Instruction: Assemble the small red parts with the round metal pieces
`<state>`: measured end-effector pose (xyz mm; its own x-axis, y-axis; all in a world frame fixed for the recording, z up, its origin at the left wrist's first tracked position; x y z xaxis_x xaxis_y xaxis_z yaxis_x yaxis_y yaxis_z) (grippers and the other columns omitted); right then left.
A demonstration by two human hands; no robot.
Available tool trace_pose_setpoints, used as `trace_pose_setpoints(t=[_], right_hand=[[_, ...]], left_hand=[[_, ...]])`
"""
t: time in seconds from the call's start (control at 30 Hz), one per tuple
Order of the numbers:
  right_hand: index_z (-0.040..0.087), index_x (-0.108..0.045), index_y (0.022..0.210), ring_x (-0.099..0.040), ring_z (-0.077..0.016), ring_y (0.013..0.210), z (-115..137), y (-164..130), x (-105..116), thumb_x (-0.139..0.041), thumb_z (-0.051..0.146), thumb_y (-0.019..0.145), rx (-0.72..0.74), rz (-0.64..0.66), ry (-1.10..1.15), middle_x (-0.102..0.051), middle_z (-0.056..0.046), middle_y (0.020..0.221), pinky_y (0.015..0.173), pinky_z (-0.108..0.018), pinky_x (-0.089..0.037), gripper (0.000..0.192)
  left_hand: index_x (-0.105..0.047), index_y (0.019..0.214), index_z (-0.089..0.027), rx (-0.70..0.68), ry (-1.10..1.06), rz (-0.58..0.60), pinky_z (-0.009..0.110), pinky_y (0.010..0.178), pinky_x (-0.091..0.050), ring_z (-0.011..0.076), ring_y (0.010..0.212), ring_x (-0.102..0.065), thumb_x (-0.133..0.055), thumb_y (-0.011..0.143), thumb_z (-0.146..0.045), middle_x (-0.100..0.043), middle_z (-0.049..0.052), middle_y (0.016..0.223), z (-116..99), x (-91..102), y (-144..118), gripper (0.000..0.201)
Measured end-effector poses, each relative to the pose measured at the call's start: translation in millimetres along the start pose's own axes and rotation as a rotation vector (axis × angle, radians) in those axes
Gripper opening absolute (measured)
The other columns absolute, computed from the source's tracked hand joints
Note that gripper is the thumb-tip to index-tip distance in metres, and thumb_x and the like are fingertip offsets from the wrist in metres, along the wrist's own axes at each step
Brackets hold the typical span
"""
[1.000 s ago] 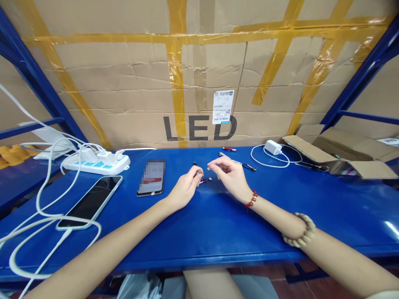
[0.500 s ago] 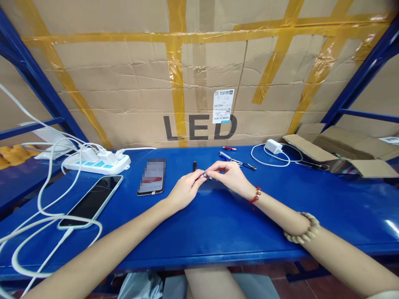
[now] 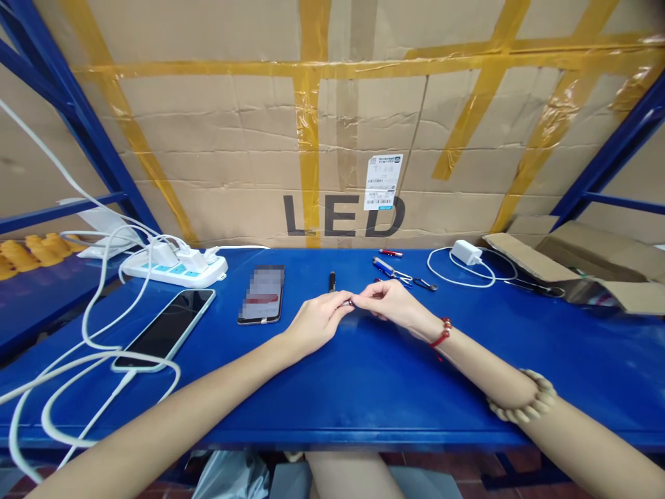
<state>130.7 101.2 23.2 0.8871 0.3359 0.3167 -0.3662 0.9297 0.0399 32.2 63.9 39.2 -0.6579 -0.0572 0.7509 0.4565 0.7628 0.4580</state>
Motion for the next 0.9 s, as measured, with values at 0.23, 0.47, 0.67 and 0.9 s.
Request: trace_pose_setpoints(t=[0.23,0.47,0.67,0.9], right_hand=[[0.013,-0.059,0.061,-0.032,-0.003,0.038,-2.0,-1.2,-2.0,-0.064,0.048,0.065,-0.01,-0.003,0.042,-0.042,0.006,0.044,0.037,-0.017,-0.023,0.036],[0.015,-0.065,0.08,-0.047,-0.0079,0.052,31.7,-5.8,9.8,-0.064,0.04,0.069,0.359,-0.191,-0.203,-0.061,-0.003,0.073,0.048,-0.022,-0.039,0.028],[0.019,-0.069,0.075,-0.054,-0.0126,0.068,46.7,-10.5,3.5,-0.062,0.031,0.074,0.587,-0.092,-0.335,-0.059,-0.005,0.083,0.058,-0.025,-0.045,0.014],[0.018,-0.068,0.073,-0.052,-0.012,0.07,41.9,-10.7,0.3,-0.058,0.026,0.077,0.627,-0.05,-0.365,-0.055,-0.004,0.081,0.049,-0.021,-0.039,0.013]], left_hand=[[-0.051,0.107,-0.026,0.051,0.027,-0.02,0.023,0.078,-0.042,0.0146,0.095,-0.058,-0.033,0.09,-0.028,-0.061,-0.002,0.106,-2.4,3.7,0.4,0.025],[-0.053,0.101,-0.028,0.159,0.001,-0.026,0.02,0.07,-0.042,0.0133,0.087,-0.06,-0.033,0.09,-0.032,-0.064,-0.005,0.098,8.9,6.3,2.5,0.024],[-0.053,0.101,-0.026,0.195,-0.045,0.038,0.021,0.069,-0.04,0.0133,0.08,-0.061,-0.033,0.09,-0.033,-0.065,-0.005,0.089,16.5,0.8,1.9,0.024],[-0.054,0.098,-0.026,0.181,0.028,0.104,0.023,0.067,-0.041,0.0149,0.079,-0.061,-0.032,0.089,-0.037,-0.065,-0.004,0.09,16.6,-4.2,0.7,0.026]])
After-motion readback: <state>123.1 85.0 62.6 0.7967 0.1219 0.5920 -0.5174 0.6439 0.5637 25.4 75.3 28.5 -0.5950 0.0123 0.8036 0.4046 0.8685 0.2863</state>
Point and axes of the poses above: each hand's wrist, its own y-axis towards the middle knuckle, its own x-axis out of the back of the hand, z = x × y, the point moved 9 cm from there along y, towards the middle knuckle
